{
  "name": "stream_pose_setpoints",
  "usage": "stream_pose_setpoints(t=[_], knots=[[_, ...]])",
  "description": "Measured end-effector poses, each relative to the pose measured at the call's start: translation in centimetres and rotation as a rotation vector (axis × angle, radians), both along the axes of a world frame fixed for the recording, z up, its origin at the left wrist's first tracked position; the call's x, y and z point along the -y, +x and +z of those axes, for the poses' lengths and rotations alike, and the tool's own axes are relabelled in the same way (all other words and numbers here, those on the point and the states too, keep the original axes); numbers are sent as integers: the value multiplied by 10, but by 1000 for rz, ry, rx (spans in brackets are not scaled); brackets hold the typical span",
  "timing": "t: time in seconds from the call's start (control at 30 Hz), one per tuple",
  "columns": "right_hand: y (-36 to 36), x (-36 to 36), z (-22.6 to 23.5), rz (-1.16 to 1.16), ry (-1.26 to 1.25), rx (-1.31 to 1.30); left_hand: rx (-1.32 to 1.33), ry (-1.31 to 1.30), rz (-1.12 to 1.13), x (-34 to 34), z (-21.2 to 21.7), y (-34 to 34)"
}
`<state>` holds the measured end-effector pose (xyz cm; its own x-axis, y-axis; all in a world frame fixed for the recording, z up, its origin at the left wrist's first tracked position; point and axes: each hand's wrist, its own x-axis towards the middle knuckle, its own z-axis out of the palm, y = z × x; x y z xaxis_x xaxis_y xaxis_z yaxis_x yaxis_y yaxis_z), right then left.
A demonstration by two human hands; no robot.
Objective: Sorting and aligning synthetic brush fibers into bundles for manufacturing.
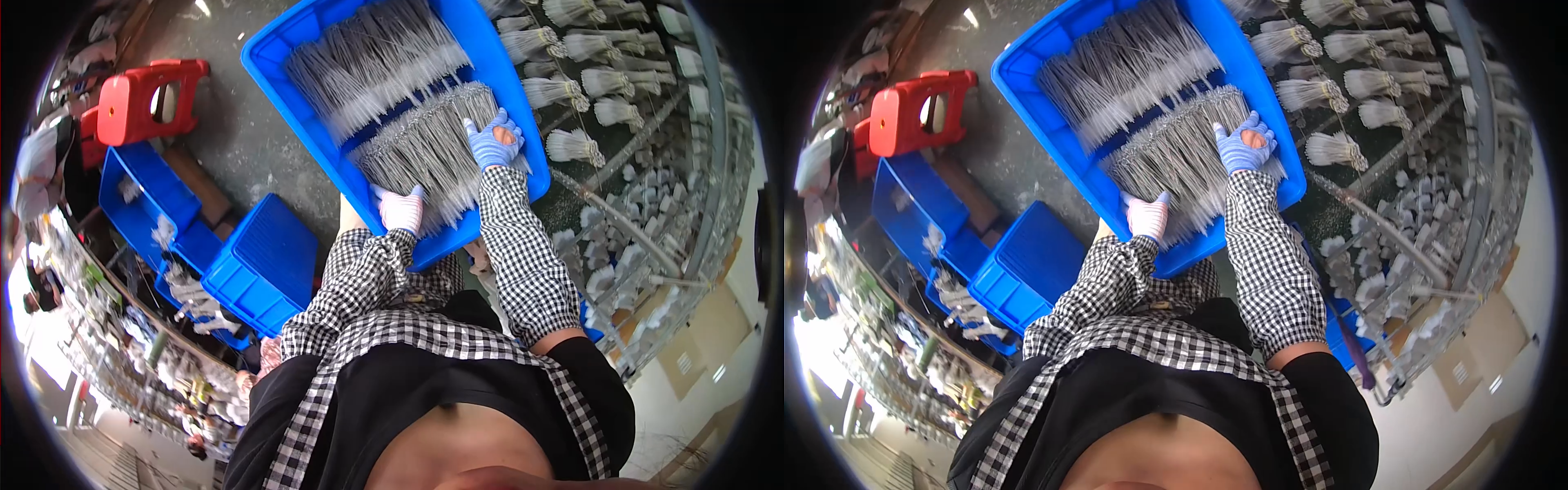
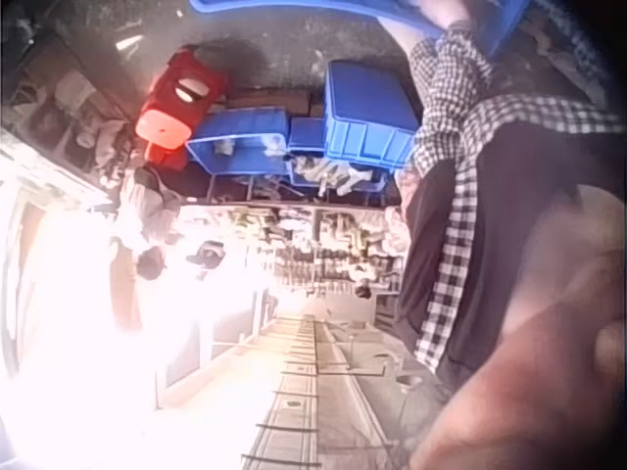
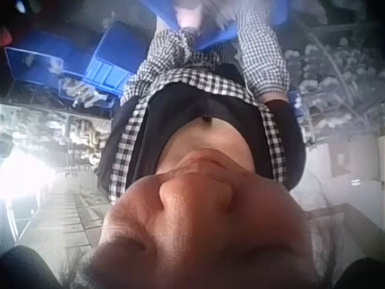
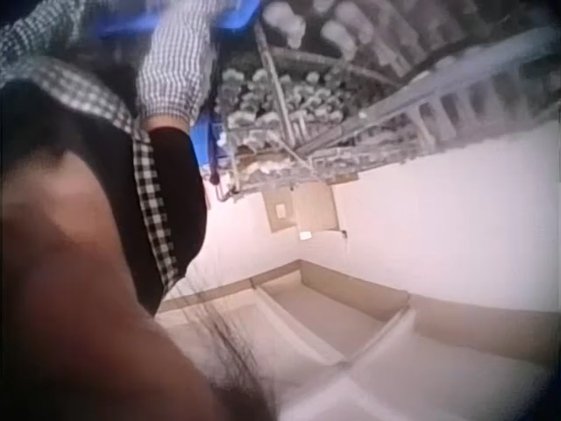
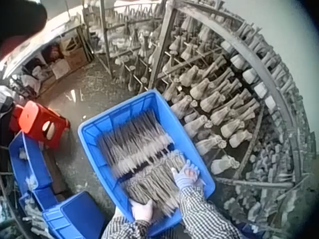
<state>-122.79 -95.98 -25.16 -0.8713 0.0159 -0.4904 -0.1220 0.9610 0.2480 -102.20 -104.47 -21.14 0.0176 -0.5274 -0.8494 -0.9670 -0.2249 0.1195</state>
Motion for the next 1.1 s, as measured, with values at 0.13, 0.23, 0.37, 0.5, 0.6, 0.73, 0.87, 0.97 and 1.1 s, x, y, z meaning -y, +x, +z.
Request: stream_pose_setpoints(t=[0.13, 0.23, 0.37, 0.5, 0.6, 0.73, 0.87, 0.97, 1.1], knots=[[-18, -2, -2, 142, 77, 181, -12, -95, 97, -19, -11, -3], [-31, 2, -5, 336, 133, 361, -51, -237, 24, -35, -15, -5], [-20, -18, -16, 490, 16, 222, -152, -401, -153, -45, -15, 1], [-3, -28, -23, 299, -219, 164, -152, -339, 4, -53, -13, -10], [6, -41, -19, 275, -358, 121, -161, -342, 173, -46, -17, -11], [10, -46, -18, 299, -412, 40, -259, -325, 415, -44, -22, -14], [-12, -31, -19, 107, -398, 128, -399, -293, 530, -48, -28, -7], [-14, -33, -22, 76, -303, 232, -469, -385, 416, -71, -29, -19], [-5, -32, -16, 128, -293, 441, -315, -376, 74, -65, -17, -25]])
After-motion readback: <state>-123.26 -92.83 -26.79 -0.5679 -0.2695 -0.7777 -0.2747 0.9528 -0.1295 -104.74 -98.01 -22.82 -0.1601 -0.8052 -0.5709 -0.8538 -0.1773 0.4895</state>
